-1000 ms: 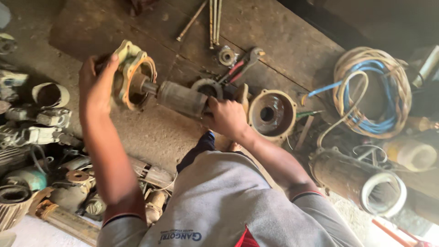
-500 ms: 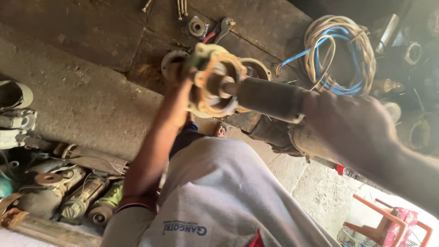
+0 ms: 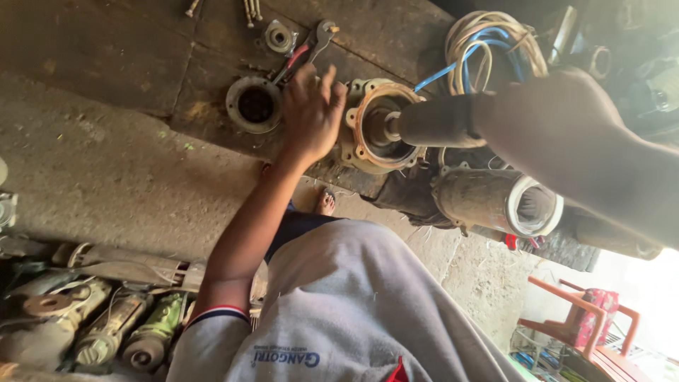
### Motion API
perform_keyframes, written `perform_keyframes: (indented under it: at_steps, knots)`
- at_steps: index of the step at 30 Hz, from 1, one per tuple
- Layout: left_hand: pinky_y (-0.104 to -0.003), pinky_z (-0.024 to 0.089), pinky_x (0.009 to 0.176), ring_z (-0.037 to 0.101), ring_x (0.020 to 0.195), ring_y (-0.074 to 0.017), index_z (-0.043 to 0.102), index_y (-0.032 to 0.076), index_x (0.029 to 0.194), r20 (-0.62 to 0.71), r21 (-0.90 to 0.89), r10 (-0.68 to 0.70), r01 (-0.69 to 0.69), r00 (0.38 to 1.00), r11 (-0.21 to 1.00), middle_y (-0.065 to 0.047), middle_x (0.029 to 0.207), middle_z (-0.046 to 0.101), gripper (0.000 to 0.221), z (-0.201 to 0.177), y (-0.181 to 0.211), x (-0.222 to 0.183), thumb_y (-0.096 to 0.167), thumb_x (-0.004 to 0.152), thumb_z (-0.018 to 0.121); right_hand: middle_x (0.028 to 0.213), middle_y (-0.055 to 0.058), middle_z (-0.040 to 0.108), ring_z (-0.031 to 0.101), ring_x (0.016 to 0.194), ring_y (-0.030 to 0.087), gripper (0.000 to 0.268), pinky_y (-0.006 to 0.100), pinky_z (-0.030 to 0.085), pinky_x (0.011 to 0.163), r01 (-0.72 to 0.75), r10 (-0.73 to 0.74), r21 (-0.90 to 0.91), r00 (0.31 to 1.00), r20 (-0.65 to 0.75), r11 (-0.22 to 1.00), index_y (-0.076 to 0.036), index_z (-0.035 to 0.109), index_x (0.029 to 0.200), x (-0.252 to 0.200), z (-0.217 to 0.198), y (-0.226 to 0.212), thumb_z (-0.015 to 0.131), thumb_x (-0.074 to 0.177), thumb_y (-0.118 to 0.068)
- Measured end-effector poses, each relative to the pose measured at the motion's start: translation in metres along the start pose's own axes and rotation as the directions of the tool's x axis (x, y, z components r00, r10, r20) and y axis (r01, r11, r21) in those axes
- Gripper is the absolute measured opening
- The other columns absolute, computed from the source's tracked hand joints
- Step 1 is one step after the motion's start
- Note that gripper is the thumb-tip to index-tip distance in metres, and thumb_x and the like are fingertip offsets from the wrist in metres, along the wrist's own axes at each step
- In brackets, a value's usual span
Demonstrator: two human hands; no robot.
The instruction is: The person cleans a circular metal housing, inserts a pump shaft assembly, and secures it by tightening bolts with a wrench. The person uses a rag to wipe the housing and a wrench to tighten fasteners.
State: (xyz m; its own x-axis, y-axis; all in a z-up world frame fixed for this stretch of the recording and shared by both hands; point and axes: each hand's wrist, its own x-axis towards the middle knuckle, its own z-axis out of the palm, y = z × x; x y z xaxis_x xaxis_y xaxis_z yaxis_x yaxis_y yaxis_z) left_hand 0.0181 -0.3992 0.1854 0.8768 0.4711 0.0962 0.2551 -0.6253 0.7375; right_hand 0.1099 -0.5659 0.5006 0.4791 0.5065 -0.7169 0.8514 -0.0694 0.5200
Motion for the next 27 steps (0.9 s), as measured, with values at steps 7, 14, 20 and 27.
perform_keyframes:
  at_steps: [7, 14, 20, 27]
  knots:
    - [-0.049, 0.034, 0.122, 0.04, 0.145, -0.0391, 0.045, 0.008, 0.154, -0.17, -0.318, 0.141, -0.19, 0.975, 0.929, -0.022, 0.154, 0.043, 0.049, -0.048, -0.003, -0.007, 0.04, 0.117, 0.046, 0.088, 0.006, 0.076, 0.075, 0.078, 0.023, 0.019, 0.036, 0.061, 0.063, 0.062, -0.061, -0.024, 0.998, 0.01, 0.998, -0.014, 0.075, 0.105, 0.057, -0.011, 0.002, 0.073, 0.087, -0.02]
    - [-0.046, 0.04, 0.116, 0.05, 0.137, -0.0368, 0.055, 0.006, 0.142, -0.041, -0.245, 0.258, -0.26, 0.965, 0.934, -0.019, 0.14, 0.055, 0.044, -0.049, -0.009, 0.018, 0.04, 0.114, 0.051, 0.09, 0.008, 0.075, 0.074, 0.074, 0.025, 0.029, 0.039, 0.059, 0.061, 0.022, -0.022, -0.023, 1.0, -0.02, 0.999, -0.012, 0.073, 0.109, 0.08, -0.048, 0.018, 0.073, 0.09, -0.034]
    - [-0.054, 0.038, 0.109, 0.05, 0.131, -0.036, 0.065, 0.004, 0.131, 0.023, 0.024, 0.369, -0.369, 0.929, 0.929, -0.016, 0.137, 0.058, 0.043, 0.001, -0.028, 0.033, 0.038, 0.104, 0.062, 0.091, 0.01, 0.074, 0.072, 0.071, 0.028, 0.042, 0.041, 0.057, 0.06, -0.023, 0.034, 0.136, 0.996, -0.082, 0.99, -0.01, 0.072, 0.113, 0.063, -0.054, 0.02, 0.073, 0.092, -0.046]
    - [-0.051, 0.04, 0.114, 0.05, 0.137, -0.0382, 0.068, 0.003, 0.118, -0.018, -0.099, 0.458, -0.457, 0.889, 0.884, -0.015, 0.131, 0.065, 0.031, 0.03, -0.058, 0.046, 0.033, 0.108, 0.064, 0.101, 0.013, 0.07, 0.069, 0.081, 0.027, 0.049, 0.04, 0.055, 0.074, 0.111, 0.519, 0.713, 0.61, -0.598, 0.692, -0.006, 0.067, 0.127, 0.018, 0.043, 0.036, 0.064, 0.108, -0.05]
